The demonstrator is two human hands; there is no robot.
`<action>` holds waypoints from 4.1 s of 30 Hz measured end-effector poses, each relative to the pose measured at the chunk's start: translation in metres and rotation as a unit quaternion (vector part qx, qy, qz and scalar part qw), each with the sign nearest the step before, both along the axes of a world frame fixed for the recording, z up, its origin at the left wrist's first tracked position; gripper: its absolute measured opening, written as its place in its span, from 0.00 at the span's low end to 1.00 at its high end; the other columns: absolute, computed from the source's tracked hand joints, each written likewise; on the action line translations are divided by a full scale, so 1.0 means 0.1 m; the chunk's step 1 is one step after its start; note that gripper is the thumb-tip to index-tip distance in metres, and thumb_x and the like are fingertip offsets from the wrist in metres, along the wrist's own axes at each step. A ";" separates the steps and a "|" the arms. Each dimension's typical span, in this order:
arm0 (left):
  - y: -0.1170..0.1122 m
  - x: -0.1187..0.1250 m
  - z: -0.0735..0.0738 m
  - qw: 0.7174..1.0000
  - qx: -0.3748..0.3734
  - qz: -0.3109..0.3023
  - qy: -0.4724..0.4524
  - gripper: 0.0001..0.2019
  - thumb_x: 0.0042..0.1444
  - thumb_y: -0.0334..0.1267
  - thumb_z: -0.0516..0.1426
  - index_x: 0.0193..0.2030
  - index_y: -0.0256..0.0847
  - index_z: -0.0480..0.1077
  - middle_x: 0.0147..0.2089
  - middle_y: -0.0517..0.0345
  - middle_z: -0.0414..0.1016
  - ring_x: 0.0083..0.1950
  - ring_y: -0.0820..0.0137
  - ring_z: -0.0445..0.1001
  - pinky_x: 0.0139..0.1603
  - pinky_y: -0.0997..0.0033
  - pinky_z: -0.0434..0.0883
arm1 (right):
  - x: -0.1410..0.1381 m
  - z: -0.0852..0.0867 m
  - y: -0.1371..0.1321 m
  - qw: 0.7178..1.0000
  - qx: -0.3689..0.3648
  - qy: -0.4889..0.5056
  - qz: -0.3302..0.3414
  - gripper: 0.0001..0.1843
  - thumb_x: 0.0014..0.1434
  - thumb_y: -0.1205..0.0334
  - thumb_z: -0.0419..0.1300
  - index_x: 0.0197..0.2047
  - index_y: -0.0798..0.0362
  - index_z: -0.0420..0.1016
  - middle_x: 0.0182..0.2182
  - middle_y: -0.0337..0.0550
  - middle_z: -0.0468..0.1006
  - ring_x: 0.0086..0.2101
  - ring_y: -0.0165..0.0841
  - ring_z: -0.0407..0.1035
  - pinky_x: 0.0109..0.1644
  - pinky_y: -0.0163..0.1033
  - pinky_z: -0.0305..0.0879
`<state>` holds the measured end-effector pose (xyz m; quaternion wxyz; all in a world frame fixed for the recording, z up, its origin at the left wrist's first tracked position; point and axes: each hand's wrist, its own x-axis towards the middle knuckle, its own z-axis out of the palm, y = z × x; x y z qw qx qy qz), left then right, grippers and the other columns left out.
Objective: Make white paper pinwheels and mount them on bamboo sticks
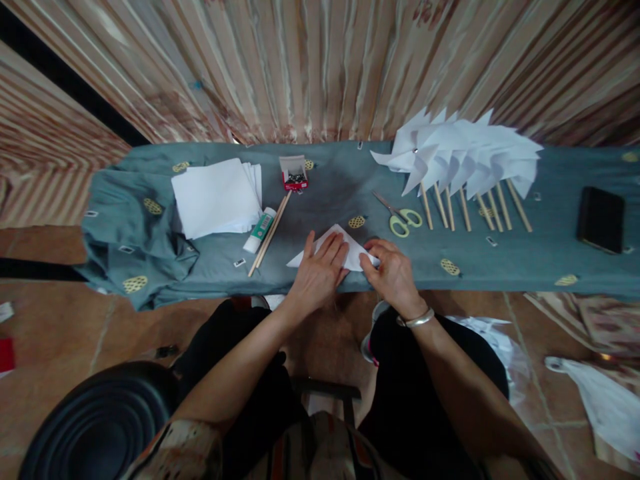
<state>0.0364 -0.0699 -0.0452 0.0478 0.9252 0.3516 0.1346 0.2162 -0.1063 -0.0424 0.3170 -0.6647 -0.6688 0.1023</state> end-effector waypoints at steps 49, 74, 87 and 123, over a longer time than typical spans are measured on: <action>-0.01 -0.03 -0.05 0.999 -0.030 0.010 0.011 0.29 0.68 0.49 0.46 0.67 0.30 0.58 0.71 0.35 0.59 0.73 0.55 0.56 0.72 0.40 0.49 | 0.02 -0.03 0.02 1.000 -0.001 -0.011 0.005 0.11 0.64 0.58 0.54 0.33 0.52 0.74 0.40 0.54 0.80 0.43 0.45 0.74 0.51 0.49 0.69; -0.04 -0.33 -0.12 1.000 -0.008 0.006 0.018 0.38 0.63 0.53 0.54 0.70 0.25 0.53 0.72 0.28 0.54 0.74 0.47 0.51 0.73 0.41 0.46 | 0.20 -0.26 -0.32 0.994 0.004 -0.071 -0.084 0.31 0.67 0.45 0.50 0.65 0.56 0.61 0.65 0.62 0.61 0.65 0.49 0.54 0.64 0.59 0.56; -0.33 -0.83 -0.15 0.996 -0.037 0.070 -0.035 0.35 0.66 0.46 0.50 0.73 0.27 0.46 0.73 0.28 0.51 0.76 0.51 0.47 0.72 0.43 0.49 | 0.34 -0.22 -0.38 0.997 -0.004 -0.009 -0.074 0.24 0.70 0.53 0.42 0.60 0.54 0.68 0.63 0.58 0.66 0.63 0.45 0.59 0.65 0.56 0.57; 0.23 -0.44 0.32 0.590 -0.429 0.276 -0.626 0.20 0.25 0.44 0.74 0.28 0.37 0.79 0.26 0.57 0.80 0.25 0.72 0.73 0.29 0.73 0.72 | 0.60 0.01 0.34 0.987 0.011 -0.077 -0.144 0.20 0.61 0.68 0.48 0.52 0.61 0.73 0.50 0.65 0.77 0.52 0.49 0.71 0.57 0.54 0.65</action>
